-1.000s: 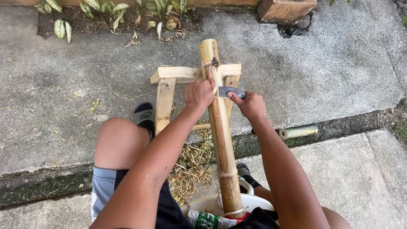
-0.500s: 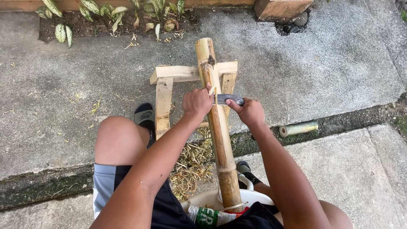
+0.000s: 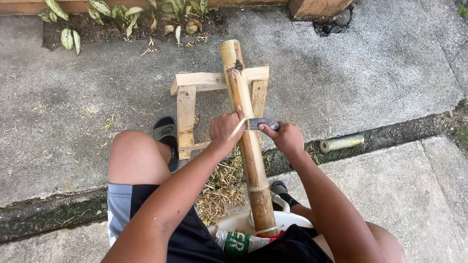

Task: Scraping the outer layer of a bamboo pole using a knife.

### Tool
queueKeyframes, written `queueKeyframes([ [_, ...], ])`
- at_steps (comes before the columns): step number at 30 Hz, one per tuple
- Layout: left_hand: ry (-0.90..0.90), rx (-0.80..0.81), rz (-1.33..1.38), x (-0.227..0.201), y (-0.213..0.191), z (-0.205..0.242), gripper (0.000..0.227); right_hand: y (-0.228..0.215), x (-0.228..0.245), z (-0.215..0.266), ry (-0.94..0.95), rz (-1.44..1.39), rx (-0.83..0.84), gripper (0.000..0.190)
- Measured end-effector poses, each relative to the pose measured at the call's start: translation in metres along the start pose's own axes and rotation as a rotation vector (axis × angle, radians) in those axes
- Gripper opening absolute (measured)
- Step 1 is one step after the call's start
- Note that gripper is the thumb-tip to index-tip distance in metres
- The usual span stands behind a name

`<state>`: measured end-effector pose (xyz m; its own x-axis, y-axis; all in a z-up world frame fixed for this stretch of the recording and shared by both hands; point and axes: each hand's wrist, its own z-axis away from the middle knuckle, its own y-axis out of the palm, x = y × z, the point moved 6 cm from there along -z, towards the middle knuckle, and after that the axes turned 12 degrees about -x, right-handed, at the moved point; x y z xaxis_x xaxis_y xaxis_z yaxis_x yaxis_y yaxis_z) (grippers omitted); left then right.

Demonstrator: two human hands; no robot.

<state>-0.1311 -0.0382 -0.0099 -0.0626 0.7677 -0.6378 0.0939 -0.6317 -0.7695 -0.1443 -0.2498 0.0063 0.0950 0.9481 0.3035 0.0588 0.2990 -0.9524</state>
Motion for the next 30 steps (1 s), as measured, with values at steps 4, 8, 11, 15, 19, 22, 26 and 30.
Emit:
queueKeyframes([
  [4, -0.003, 0.022, 0.016, 0.001, 0.007, 0.022, 0.068, -0.004, -0.006, 0.02, 0.001, 0.009, 0.024, 0.081],
  [8, 0.024, -0.017, 0.013, -0.002, 0.008, 0.045, 0.069, -0.009, -0.011, 0.045, -0.034, 0.054, 0.004, 0.079],
  [11, 0.055, -0.075, 0.001, -0.001, 0.014, 0.058, 0.069, -0.013, -0.015, 0.057, -0.043, 0.054, -0.001, 0.078],
  [15, 0.054, -0.009, 0.03, -0.002, 0.02, 0.081, 0.068, -0.012, -0.027, 0.078, -0.058, 0.069, 0.017, 0.077],
  [19, 0.059, 0.021, 0.09, -0.005, 0.019, 0.105, 0.068, -0.009, -0.04, 0.101, -0.052, 0.078, 0.023, 0.075],
  [22, 0.133, -0.037, 0.119, -0.009, 0.019, 0.123, 0.068, -0.009, -0.048, 0.117, -0.031, 0.054, 0.049, 0.073],
  [26, 0.083, 0.089, 0.157, -0.008, 0.024, 0.154, 0.066, -0.011, -0.056, 0.142, -0.029, 0.09, 0.113, 0.074],
  [30, 0.111, -0.006, 0.217, -0.006, 0.02, 0.171, 0.068, -0.026, -0.048, 0.157, -0.057, 0.13, 0.116, 0.072],
])
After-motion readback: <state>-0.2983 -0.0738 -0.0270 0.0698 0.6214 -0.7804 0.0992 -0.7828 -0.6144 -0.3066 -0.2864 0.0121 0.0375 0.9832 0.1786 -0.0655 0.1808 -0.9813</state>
